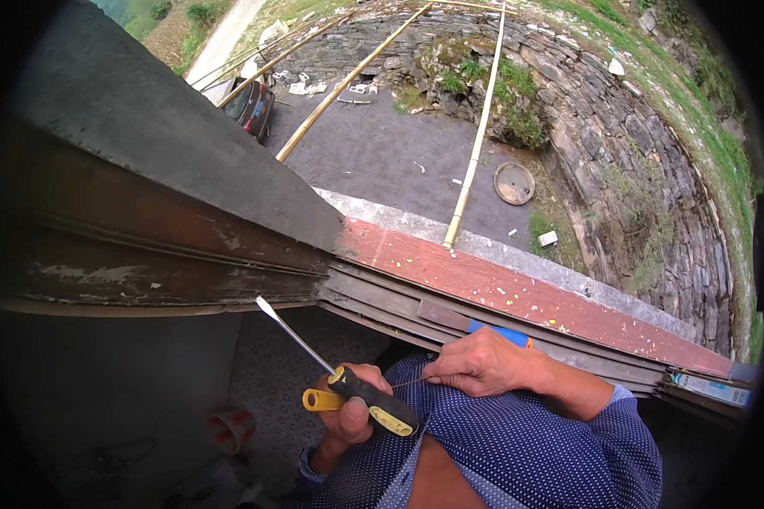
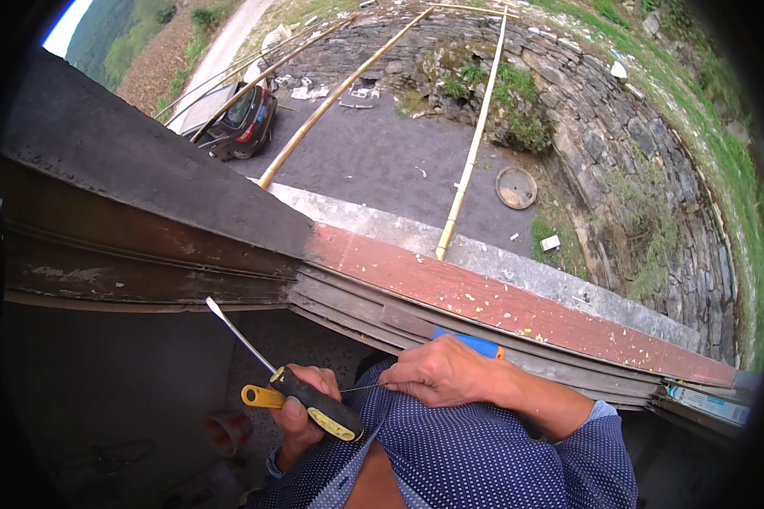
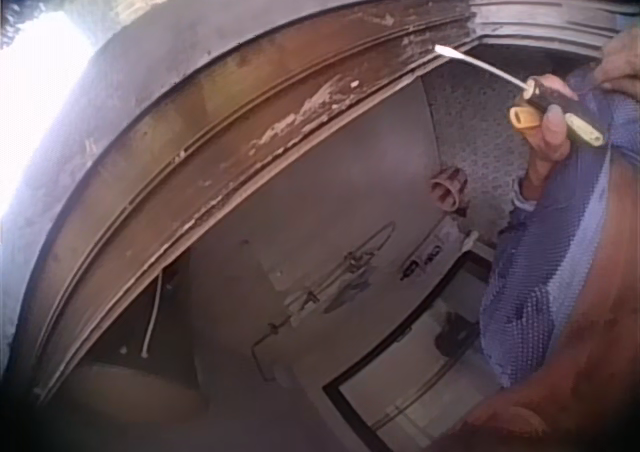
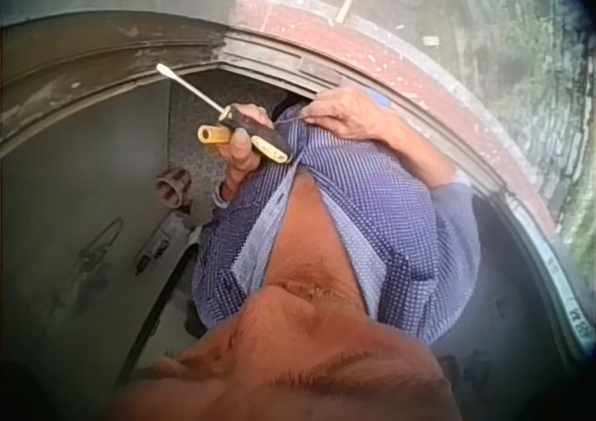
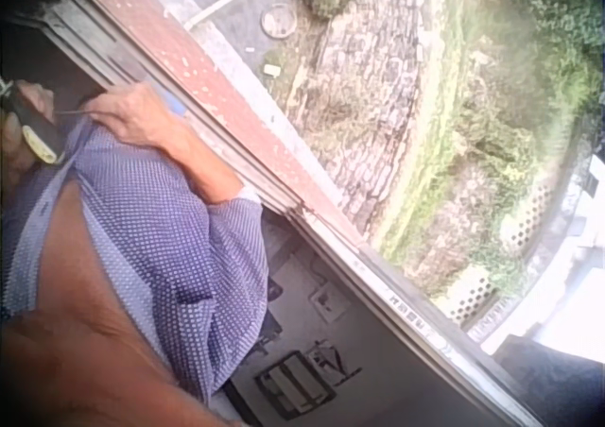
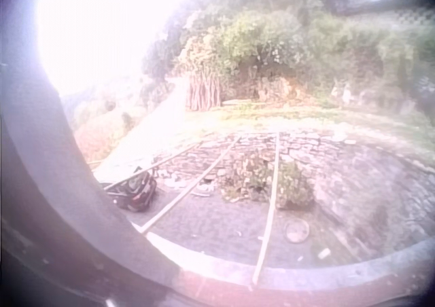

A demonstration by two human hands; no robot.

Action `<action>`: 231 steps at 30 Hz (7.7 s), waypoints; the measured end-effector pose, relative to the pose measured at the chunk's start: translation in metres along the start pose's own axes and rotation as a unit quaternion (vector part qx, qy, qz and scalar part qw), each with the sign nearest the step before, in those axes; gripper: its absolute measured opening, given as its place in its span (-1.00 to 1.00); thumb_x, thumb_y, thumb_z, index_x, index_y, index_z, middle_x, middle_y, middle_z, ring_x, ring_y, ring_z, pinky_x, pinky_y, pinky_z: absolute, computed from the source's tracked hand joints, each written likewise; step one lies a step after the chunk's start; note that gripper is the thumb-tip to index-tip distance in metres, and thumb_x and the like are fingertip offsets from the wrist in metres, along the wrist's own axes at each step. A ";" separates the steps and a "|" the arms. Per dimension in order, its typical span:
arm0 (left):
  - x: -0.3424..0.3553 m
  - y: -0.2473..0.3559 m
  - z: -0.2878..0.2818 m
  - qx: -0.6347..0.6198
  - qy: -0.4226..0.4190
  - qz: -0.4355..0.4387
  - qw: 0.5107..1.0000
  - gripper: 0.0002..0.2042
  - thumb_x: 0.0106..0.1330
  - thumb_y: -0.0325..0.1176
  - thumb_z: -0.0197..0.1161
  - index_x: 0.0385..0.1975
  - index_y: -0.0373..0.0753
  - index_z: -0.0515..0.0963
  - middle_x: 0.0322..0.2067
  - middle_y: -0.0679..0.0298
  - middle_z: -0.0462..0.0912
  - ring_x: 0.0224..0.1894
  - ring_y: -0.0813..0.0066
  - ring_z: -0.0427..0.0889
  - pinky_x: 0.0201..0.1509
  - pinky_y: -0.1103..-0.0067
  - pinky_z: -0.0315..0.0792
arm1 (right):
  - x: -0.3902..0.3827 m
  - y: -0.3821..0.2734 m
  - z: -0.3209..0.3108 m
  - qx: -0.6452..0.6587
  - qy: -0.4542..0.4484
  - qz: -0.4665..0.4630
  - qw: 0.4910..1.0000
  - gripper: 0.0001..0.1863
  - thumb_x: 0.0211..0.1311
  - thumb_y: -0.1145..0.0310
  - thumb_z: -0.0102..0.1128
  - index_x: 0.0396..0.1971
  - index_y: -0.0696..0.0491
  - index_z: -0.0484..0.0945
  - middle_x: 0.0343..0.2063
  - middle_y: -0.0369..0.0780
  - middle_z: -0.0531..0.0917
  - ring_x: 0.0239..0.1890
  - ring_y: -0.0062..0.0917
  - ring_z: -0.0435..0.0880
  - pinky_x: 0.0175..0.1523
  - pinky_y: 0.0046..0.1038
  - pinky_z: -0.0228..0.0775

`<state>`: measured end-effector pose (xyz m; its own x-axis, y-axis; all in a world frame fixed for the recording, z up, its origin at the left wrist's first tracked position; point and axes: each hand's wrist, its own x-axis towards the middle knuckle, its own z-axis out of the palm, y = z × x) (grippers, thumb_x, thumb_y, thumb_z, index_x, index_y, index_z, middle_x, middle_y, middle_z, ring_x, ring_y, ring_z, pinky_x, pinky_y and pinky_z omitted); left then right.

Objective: The person scrapes debris and old sealant from the window frame using a chisel and a screwdriver. They repeatedly scrape along the bottom and side edges of the frame, removing material and clearing the groove.

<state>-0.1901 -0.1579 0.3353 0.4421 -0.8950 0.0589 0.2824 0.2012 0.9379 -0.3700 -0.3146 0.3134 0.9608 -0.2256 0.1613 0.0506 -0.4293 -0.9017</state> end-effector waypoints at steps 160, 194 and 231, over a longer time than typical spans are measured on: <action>-0.025 -0.065 -0.043 0.103 0.117 -0.064 0.986 -0.66 0.43 -0.18 0.06 -0.38 -0.38 0.54 -0.66 0.39 0.47 -0.68 0.70 0.34 -0.60 0.66 0.18 | 0.104 0.022 0.030 0.086 0.097 0.207 0.970 -0.71 0.38 0.32 0.00 -0.27 0.21 0.65 -0.67 -0.17 0.55 -0.59 -0.54 0.51 -0.41 -0.39 0.38; -0.025 -0.064 -0.042 0.064 0.127 -0.098 0.985 -0.69 0.42 -0.18 0.08 -0.37 -0.35 0.53 -0.63 0.41 0.47 -0.66 0.75 0.31 -0.60 0.69 0.15 | 0.069 0.000 -0.002 0.307 0.143 0.343 0.876 -0.71 0.41 0.34 -0.03 -0.19 0.21 0.64 -0.70 -0.34 0.51 -0.70 -0.71 0.43 -0.60 -0.58 0.26; -0.027 -0.072 -0.060 0.068 0.203 -0.109 0.971 -0.65 0.46 -0.15 0.03 -0.41 -0.33 0.52 -0.66 0.41 0.44 -0.70 0.73 0.27 -0.62 0.69 0.10 | 0.102 0.015 0.049 0.078 0.160 0.183 0.967 -0.74 0.34 0.40 0.00 -0.17 0.26 0.59 -0.59 -0.08 0.59 -0.51 -0.46 0.58 -0.34 -0.36 0.44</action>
<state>-0.1715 -0.1246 0.2454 0.6916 -0.6741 -0.2592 0.3035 -0.0543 0.9513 -0.2576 -0.3015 0.2971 0.7905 -0.6063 -0.0867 -0.2119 -0.1379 -0.9675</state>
